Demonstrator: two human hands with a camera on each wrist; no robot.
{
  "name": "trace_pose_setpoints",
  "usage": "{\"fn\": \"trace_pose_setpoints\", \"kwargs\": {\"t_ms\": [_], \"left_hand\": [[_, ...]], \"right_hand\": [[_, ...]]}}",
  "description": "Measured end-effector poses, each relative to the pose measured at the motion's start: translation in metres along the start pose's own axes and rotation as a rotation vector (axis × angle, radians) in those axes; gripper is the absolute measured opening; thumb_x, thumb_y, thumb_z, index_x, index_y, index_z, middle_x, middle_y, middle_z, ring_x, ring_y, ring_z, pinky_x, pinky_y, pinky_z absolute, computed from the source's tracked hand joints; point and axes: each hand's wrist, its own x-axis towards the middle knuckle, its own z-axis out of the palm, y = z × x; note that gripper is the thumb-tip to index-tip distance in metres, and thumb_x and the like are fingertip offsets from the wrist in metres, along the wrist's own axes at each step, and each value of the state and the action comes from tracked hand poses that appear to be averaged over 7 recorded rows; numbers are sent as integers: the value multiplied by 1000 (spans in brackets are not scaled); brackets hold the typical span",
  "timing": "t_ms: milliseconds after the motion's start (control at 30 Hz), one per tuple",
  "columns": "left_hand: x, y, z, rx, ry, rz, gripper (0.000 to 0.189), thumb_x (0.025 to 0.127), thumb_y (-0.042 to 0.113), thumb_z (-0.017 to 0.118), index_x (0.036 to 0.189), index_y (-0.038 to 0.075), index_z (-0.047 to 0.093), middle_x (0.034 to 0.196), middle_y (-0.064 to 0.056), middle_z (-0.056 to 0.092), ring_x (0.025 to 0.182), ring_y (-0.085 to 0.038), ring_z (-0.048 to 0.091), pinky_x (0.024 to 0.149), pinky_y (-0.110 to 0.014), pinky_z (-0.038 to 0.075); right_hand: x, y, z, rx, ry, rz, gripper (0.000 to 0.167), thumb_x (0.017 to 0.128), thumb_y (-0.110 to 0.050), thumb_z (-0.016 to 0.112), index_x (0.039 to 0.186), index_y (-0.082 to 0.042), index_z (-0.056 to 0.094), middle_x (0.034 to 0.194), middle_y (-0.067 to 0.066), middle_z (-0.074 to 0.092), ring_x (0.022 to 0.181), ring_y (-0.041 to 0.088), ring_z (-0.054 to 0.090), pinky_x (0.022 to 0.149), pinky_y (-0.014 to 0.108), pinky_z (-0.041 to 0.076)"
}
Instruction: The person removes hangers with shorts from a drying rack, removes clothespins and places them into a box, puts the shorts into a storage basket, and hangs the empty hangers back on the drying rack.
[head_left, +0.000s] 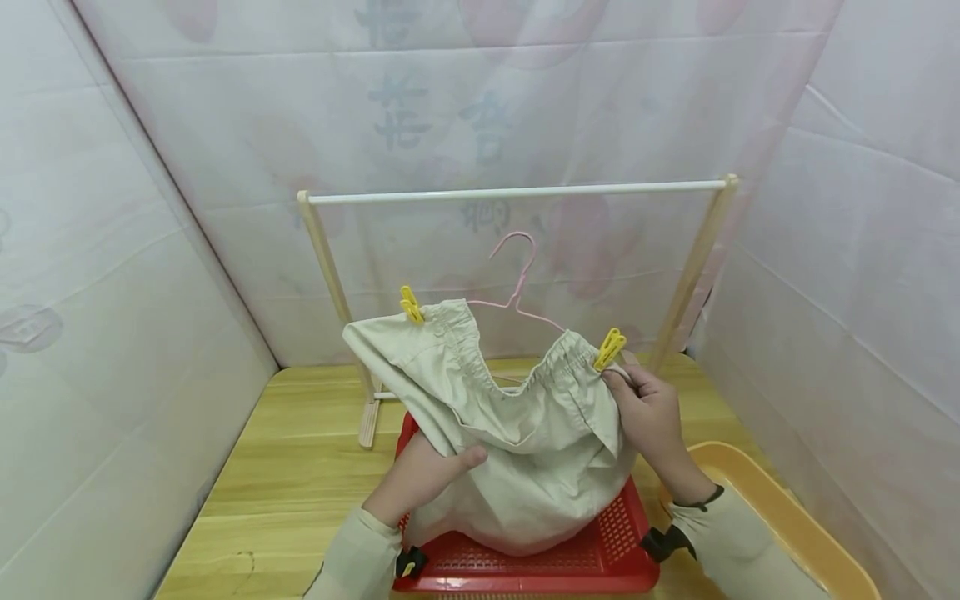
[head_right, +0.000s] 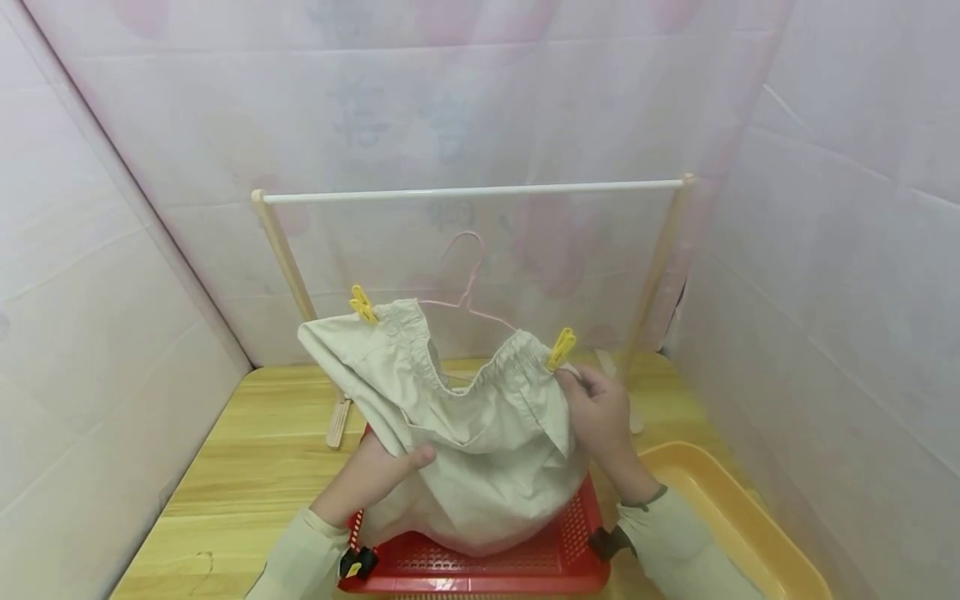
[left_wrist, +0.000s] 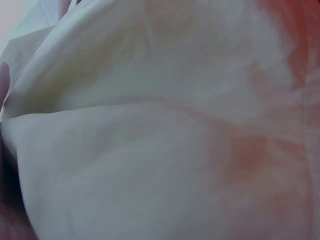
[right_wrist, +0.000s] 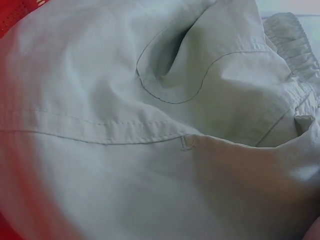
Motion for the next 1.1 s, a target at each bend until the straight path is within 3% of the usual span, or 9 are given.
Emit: {"fn": "trace_pose_setpoints", "kwargs": {"t_ms": [200, 367, 600, 733, 933, 1100], "left_hand": [[-1, 0, -6, 13, -54, 10, 71, 88, 47, 79, 148, 21, 50, 146, 2, 54, 130, -17, 51, 110, -49, 39], [-3, 2, -13, 6, -92, 34, 72, 90, 47, 78, 150, 24, 46, 148, 5, 51, 131, -15, 51, 110, -47, 40], [-5, 6, -22, 20, -154, 69, 69, 93, 45, 76, 151, 24, 46, 149, 6, 51, 132, -16, 51, 110, -46, 41], [-1, 6, -38, 52, -223, 95, 60, 95, 42, 74, 148, 25, 51, 144, 9, 56, 129, -12, 53, 109, -40, 43], [1, 8, -66, 136, -293, 108, 43, 96, 43, 74, 130, 19, 64, 116, 8, 69, 102, -8, 64, 89, -31, 53], [2, 10, -94, 132, -369, 120, 40, 99, 42, 70, 131, 21, 61, 114, 8, 70, 102, -9, 67, 89, -34, 55]], "right_hand": [[0, 4, -1, -27, -15, 9, 13, 97, -10, 72, 97, 3, 77, 71, -4, 65, 56, 2, 57, 48, 19, 47], [-1, 4, -1, -47, -26, 26, 12, 97, -10, 73, 101, 1, 78, 77, -3, 70, 60, 1, 58, 51, 19, 48], [-4, -27, -5, -47, -58, 4, 12, 98, -1, 68, 96, 9, 74, 68, -1, 64, 56, 0, 54, 48, 19, 46], [-4, -25, -6, -80, -75, -3, 9, 97, 1, 68, 94, 7, 74, 72, 0, 65, 60, 1, 53, 50, 20, 46], [-4, 0, -9, -158, -81, 26, 7, 98, -9, 71, 95, -3, 75, 85, -1, 64, 70, 3, 53, 57, 22, 47], [-4, 3, -8, -175, -90, 24, 8, 98, -9, 72, 96, -3, 76, 89, 2, 67, 74, 3, 56, 59, 22, 49]]}}
